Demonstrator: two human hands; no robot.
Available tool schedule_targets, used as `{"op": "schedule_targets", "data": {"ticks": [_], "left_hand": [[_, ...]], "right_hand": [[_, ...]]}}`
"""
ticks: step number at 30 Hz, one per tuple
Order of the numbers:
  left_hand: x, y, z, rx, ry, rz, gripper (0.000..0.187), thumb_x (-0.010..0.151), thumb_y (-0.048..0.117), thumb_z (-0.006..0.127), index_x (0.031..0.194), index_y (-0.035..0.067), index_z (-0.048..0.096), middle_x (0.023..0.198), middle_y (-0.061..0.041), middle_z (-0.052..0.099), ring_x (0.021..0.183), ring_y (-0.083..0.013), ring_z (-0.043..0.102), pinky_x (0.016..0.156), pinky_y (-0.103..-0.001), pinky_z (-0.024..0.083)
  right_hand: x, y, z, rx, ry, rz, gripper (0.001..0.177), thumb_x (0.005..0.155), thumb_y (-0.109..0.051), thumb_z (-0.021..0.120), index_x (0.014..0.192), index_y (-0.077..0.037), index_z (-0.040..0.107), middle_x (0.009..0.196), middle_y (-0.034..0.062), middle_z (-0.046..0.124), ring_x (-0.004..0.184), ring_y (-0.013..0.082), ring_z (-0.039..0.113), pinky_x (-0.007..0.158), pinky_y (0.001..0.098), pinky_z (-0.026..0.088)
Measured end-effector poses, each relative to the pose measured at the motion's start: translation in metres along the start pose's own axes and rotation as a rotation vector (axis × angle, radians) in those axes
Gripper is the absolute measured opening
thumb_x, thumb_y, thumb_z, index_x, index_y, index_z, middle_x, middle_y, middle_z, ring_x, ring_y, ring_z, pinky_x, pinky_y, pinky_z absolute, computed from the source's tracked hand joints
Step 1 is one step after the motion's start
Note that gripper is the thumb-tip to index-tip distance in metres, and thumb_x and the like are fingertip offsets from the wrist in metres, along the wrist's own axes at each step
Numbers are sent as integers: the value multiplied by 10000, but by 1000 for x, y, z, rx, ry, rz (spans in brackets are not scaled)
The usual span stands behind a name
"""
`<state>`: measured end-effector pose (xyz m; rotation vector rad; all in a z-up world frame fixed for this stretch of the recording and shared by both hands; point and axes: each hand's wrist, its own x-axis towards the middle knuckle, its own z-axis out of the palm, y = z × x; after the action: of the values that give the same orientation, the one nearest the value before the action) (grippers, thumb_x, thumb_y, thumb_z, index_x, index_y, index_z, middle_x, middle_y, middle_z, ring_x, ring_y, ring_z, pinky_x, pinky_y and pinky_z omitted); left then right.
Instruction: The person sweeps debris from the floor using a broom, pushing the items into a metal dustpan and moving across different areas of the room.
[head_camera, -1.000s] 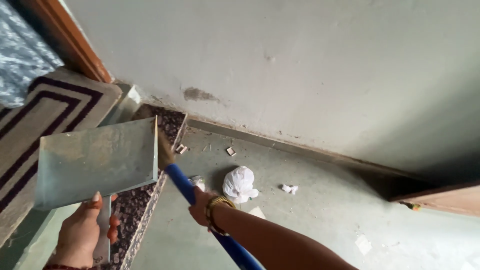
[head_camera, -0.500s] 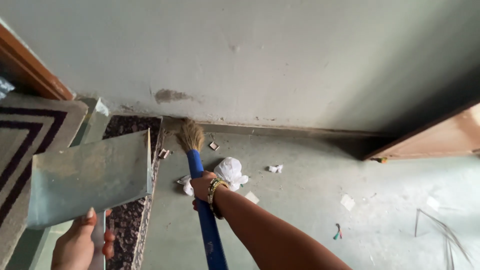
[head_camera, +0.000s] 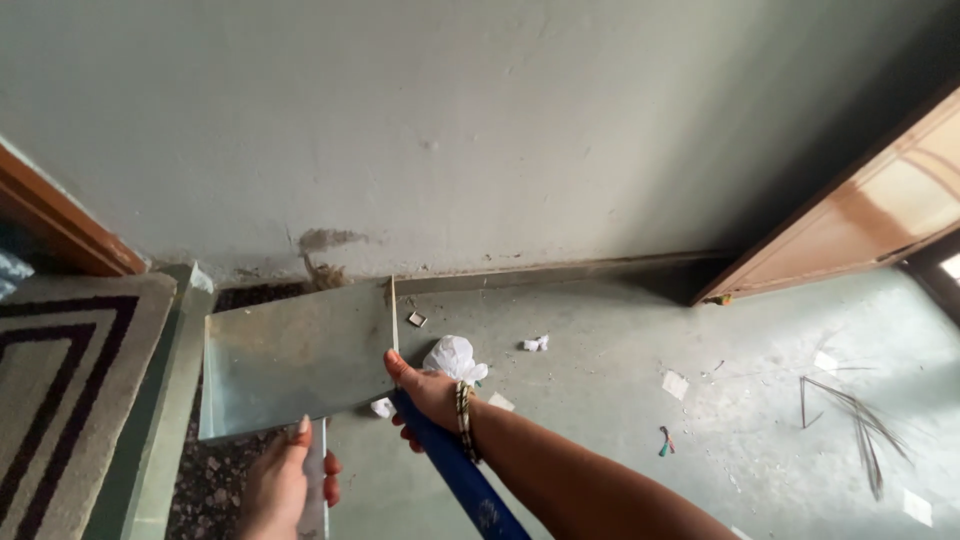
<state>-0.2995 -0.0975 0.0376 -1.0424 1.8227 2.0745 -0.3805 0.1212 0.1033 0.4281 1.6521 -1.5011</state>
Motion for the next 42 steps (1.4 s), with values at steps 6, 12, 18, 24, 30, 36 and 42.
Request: {"op": "schedule_targets", "data": {"ticks": [6, 12, 18, 24, 30, 36, 42], "left_hand": [[-3, 13, 32, 56, -182, 99, 474, 1001, 412, 505, 1100, -31, 641, 677, -221, 652, 432, -333, 572, 417, -442, 452], [0, 13, 57, 177, -399, -51, 488, 1031, 482, 491, 1208, 44, 614, 827, -194, 723, 585, -292, 677, 560, -403, 567], [18, 23, 60, 307, -459, -187, 499, 1022, 469, 462, 1255, 62, 631, 971, -130, 751, 692, -244, 724, 594, -367, 573], [69, 0, 78, 354, -424, -236, 379, 1017, 360, 493, 1247, 125, 683, 938, -151, 739, 667, -270, 698, 526, -365, 505], [94, 6, 143, 425, -417, -191, 374, 1041, 329, 522, 1247, 76, 704, 942, -112, 750, 738, -225, 705, 557, -338, 518], [94, 29, 223, 348, -580, 75, 404, 1030, 325, 528, 1230, 21, 704, 1002, -106, 785, 850, -185, 742, 688, -298, 538], [81, 63, 285, 374, -704, 252, 365, 1022, 279, 534, 1249, 46, 701, 1050, -76, 777, 945, -167, 738, 772, -314, 570]], "right_hand": [[-24, -19, -25, -58, 71, -43, 612, 933, -578, 562, 1357, -138, 605, 865, 106, 639, 625, 184, 625, 516, 352, 567], [-53, -9, -78, -112, 123, -17, 391, 995, -419, 499, 1157, -81, 610, 893, 98, 658, 630, 178, 647, 507, 351, 574], [-78, 31, -144, 53, 177, -33, 394, 1008, -412, 513, 1175, -59, 568, 904, 123, 667, 614, 202, 628, 493, 366, 565], [-111, 72, -216, 154, 275, 30, 402, 992, -403, 519, 1189, -60, 597, 897, 133, 658, 617, 215, 616, 490, 380, 544], [-125, 97, -266, 237, 385, 74, 393, 1003, -368, 461, 1216, -69, 601, 919, 140, 648, 644, 213, 611, 508, 378, 557], [-144, 107, -289, 334, 457, 69, 404, 1012, -388, 472, 1210, -56, 590, 928, 134, 659, 629, 206, 614, 495, 364, 542], [-155, 113, -284, 435, 529, 55, 399, 1013, -388, 474, 1203, -58, 592, 917, 133, 654, 618, 205, 618, 488, 363, 547]]}}
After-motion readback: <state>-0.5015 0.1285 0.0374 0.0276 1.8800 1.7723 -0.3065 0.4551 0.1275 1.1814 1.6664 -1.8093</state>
